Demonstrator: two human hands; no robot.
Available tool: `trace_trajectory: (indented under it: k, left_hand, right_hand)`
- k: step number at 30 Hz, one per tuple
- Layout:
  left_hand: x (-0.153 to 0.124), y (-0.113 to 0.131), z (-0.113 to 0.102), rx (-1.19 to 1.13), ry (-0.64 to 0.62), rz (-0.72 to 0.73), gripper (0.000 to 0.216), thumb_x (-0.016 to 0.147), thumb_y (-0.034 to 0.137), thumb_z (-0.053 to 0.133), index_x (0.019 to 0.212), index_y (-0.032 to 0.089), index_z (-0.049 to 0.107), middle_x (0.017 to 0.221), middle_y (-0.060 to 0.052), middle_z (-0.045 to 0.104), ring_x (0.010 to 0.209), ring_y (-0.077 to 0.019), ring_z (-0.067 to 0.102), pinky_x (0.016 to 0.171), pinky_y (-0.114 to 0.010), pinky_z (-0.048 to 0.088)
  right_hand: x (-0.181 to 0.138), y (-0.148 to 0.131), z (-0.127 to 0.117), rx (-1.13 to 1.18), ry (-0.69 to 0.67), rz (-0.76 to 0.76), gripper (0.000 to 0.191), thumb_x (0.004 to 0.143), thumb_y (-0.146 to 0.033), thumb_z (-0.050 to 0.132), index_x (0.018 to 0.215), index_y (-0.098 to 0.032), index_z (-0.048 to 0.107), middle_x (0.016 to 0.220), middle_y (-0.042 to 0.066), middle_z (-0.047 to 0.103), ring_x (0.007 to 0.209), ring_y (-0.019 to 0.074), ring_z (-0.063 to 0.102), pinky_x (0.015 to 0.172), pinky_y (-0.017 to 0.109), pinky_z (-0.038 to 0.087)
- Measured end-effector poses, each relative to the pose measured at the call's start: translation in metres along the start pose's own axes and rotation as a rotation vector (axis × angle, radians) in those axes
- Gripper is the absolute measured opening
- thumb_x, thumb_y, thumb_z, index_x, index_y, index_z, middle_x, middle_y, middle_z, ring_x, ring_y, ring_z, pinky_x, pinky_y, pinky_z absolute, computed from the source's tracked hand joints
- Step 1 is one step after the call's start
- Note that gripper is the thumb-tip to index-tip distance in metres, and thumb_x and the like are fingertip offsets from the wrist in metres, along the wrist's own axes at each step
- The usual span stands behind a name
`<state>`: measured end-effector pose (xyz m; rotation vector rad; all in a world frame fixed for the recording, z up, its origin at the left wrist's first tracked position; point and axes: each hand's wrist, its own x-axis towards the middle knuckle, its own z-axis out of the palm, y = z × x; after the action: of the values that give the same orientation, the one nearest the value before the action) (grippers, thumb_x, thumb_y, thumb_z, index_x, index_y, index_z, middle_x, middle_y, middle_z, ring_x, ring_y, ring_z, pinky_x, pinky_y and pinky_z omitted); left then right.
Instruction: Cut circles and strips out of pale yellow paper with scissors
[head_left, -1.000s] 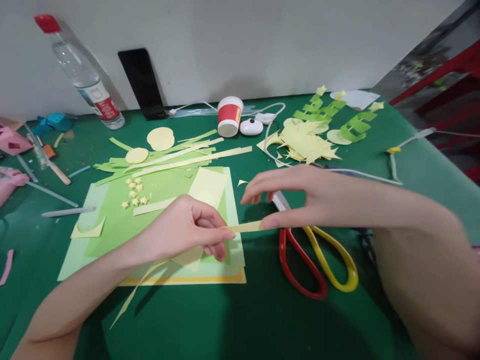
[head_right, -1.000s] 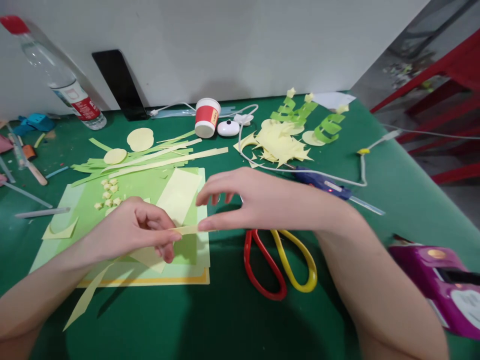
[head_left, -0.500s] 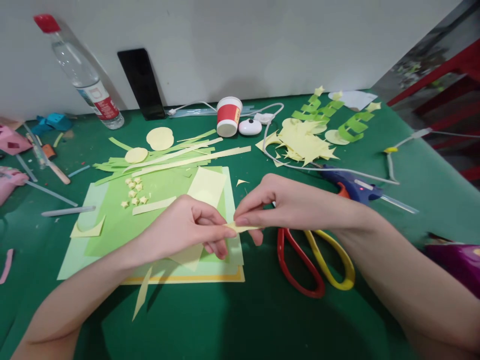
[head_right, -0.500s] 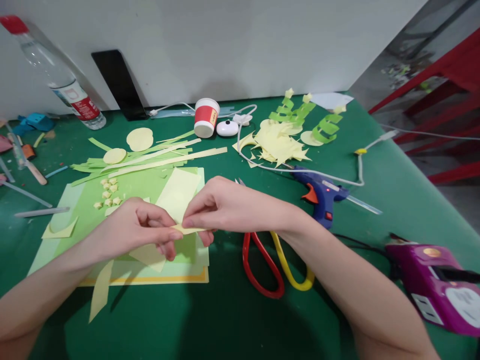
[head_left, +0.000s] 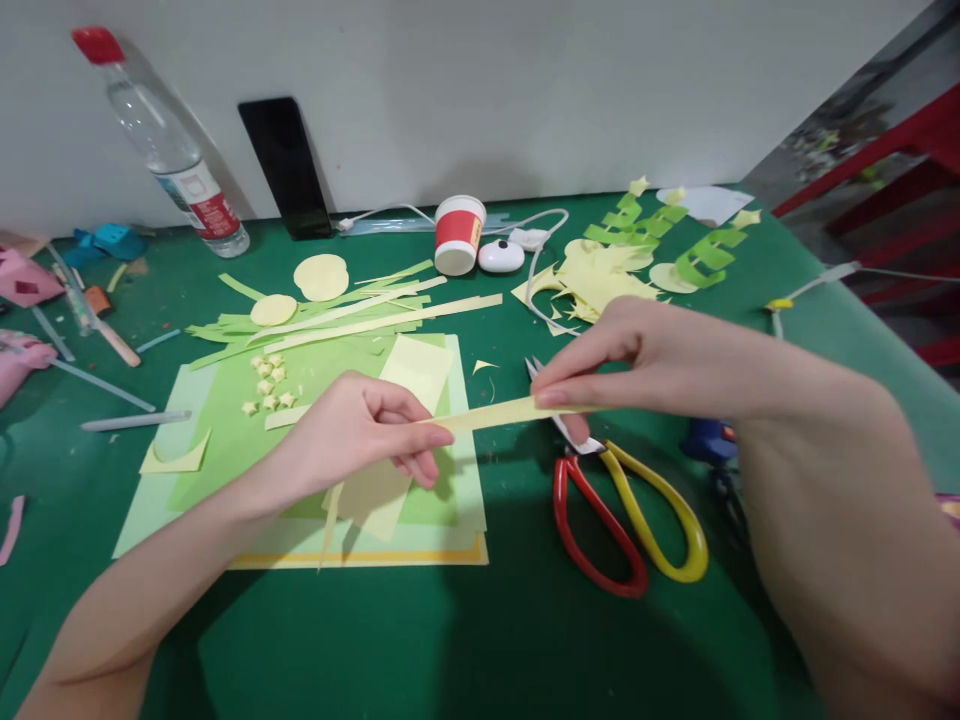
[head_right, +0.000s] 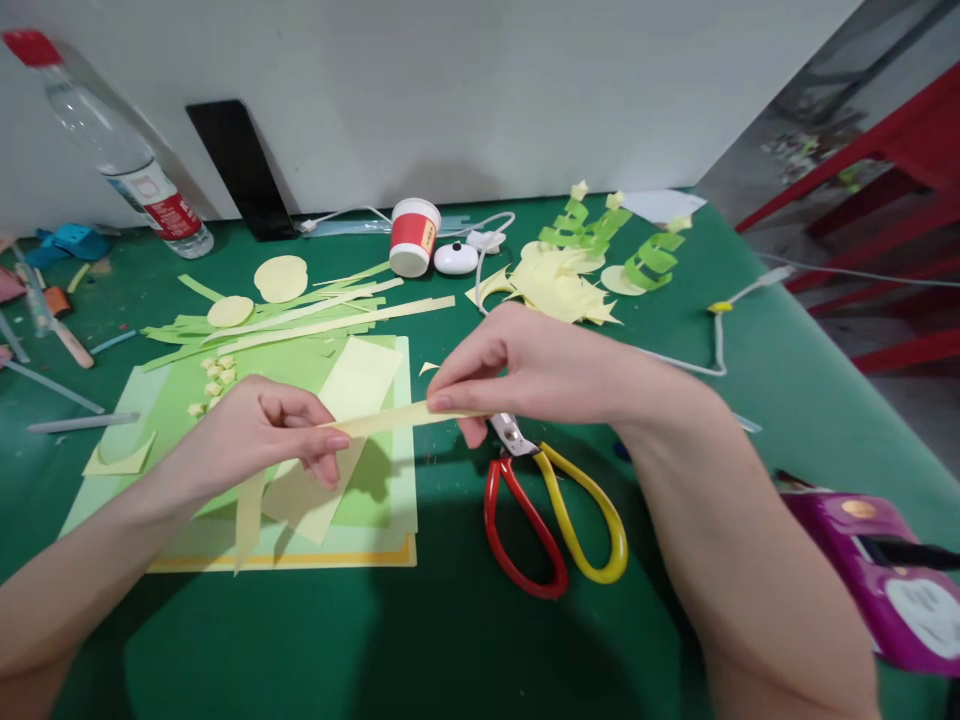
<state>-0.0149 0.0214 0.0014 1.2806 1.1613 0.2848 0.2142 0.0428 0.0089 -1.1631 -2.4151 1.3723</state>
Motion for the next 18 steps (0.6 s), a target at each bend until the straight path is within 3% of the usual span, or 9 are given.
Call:
trace_trajectory:
  k: [5, 12, 18]
  left_hand:
    - [-0.001, -0.001, -0.004, 0.059, 0.047, 0.02, 0.014, 0.071, 0.02, 0.069, 0.058, 0.015, 0.067, 0.055, 0.002, 0.069, 0.051, -0.0049, 0.061, 0.047, -0.008, 0.043]
    - [0.008, -0.013, 0.002, 0.184, 0.04, 0.022, 0.017, 0.073, 0.028, 0.067, 0.062, 0.014, 0.069, 0.058, 0.0, 0.07, 0.05, -0.0063, 0.058, 0.047, -0.013, 0.041]
    - [0.012, -0.019, 0.008, 0.186, -0.001, 0.059, 0.014, 0.073, 0.026, 0.066, 0.068, 0.016, 0.073, 0.063, 0.0, 0.071, 0.056, -0.0085, 0.061, 0.051, -0.014, 0.043]
  right_hand:
    - [-0.002, 0.003, -0.006, -0.096, 0.016, 0.013, 0.036, 0.082, -0.035, 0.049, 0.057, -0.016, 0.068, 0.047, -0.001, 0.055, 0.038, 0.0074, 0.034, 0.04, 0.024, 0.028]
    - [0.004, -0.002, 0.01, -0.222, -0.084, 0.029, 0.032, 0.085, -0.042, 0.047, 0.086, -0.02, 0.07, 0.069, 0.0, 0.065, 0.054, 0.011, 0.051, 0.05, 0.023, 0.035]
    - [0.015, -0.012, 0.037, -0.281, -0.146, 0.017, 0.039, 0.09, -0.04, 0.036, 0.081, -0.02, 0.068, 0.053, -0.003, 0.052, 0.048, 0.0105, 0.04, 0.052, 0.027, 0.027]
